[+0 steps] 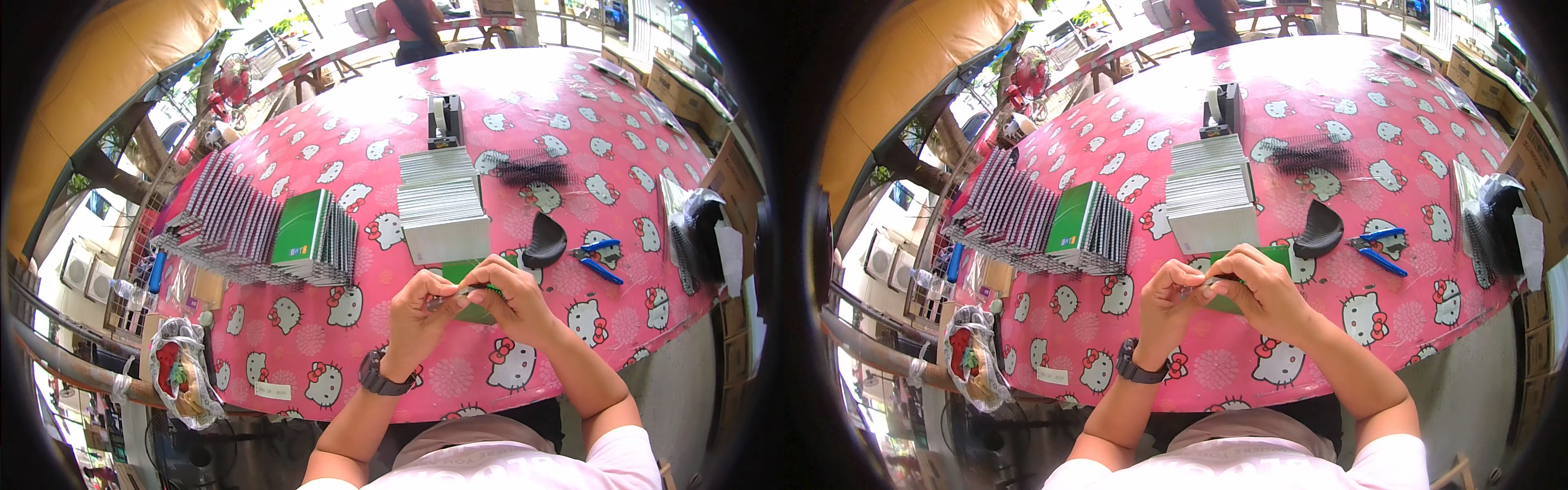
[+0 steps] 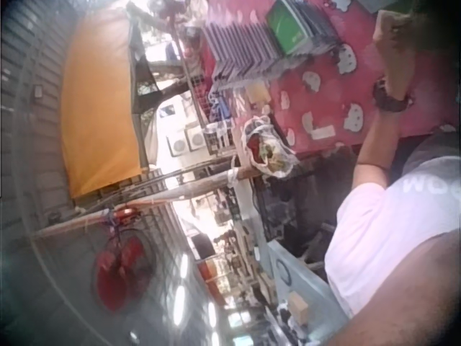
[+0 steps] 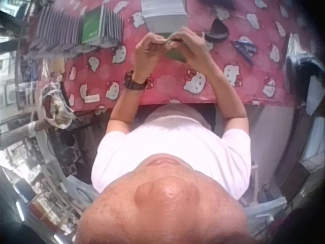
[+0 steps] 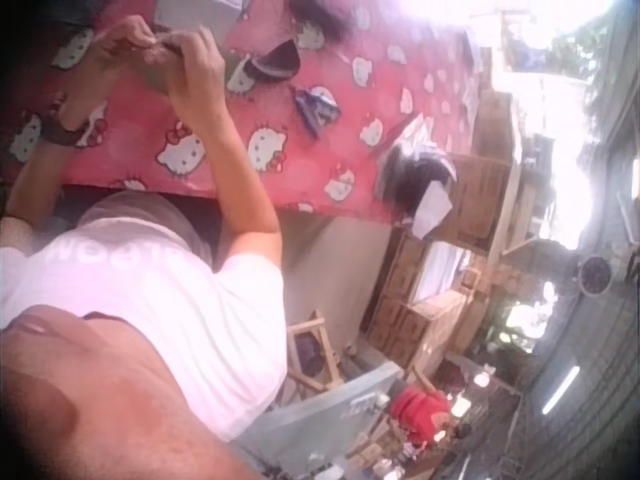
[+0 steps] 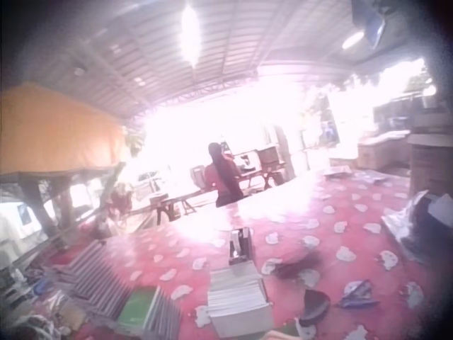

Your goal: The person assembles spiral-bound notebooks by inserting a metal coil into the punched holes of green covers and paper stacks. They use pliers to secure the coil ends and place finished notebooks into a growing stack on the table.

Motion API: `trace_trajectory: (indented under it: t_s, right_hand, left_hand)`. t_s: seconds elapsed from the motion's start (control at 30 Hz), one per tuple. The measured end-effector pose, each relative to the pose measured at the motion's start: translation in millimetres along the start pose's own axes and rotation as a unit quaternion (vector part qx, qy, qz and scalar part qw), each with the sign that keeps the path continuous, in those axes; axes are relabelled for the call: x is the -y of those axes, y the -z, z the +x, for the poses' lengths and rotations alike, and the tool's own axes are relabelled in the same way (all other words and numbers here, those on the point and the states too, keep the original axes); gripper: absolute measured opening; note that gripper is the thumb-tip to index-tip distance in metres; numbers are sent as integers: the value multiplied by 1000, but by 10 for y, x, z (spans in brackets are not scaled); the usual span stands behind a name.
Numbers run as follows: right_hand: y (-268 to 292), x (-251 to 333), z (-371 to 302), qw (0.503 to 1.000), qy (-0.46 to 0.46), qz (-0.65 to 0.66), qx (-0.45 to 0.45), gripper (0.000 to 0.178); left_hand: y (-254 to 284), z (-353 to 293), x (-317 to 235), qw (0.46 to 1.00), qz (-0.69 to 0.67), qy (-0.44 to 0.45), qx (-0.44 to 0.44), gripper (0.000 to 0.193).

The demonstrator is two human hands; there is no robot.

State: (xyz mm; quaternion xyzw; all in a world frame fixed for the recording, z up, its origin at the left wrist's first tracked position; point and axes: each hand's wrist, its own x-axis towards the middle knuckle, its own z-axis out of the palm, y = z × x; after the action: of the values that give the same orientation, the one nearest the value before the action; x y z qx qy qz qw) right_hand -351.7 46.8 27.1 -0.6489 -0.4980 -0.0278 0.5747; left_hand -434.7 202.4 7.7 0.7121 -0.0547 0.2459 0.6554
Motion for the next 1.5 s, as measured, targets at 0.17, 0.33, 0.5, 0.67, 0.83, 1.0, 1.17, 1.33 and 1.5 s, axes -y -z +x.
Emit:
trace_trajectory:
  t_s: [0.17, 0.33, 0.5, 0.67, 0.83, 1.0, 1.17, 1.33, 1.5]
  right_hand:
    - [-58, -2, 32, 995, 12, -62, -80, 38]
    - [205, -152, 16, 992, -44, -108, -36, 39]
    - [22, -304, 46, 993, -20, -109, 40, 26]
    - [140, -557, -38, 975, -78, -208, 15, 28]
    - [274, -797, -165, 867, -275, -404, 91, 51]
    - [174, -802, -86, 844, -289, -417, 170, 62]
    - [202, -747, -104, 843, -300, -399, 201, 57]
    - [268, -777, -80, 936, -207, -265, 102, 39]
    - [165, -678, -20, 996, -13, -86, -35, 32]
  left_hand:
    - [444, 314, -267, 983, 128, -36, -128, 9]
    - [1577, 1262, -830, 841, 475, -168, -197, 30]
    - [2494, 1688, 102, 644, 760, -74, 45, 24]
    - [2153, 1738, 270, 750, 658, -44, 45, 31]
    - [1246, 1589, -210, 811, 543, -213, -48, 22]
    - [344, 984, 205, 805, 518, -262, 121, 26]
    - [321, 1026, 515, 827, 515, -203, 103, 29]
    - [379, 1064, 511, 837, 504, -188, 101, 29]
    - [331, 920, 300, 872, 451, -153, 113, 20]
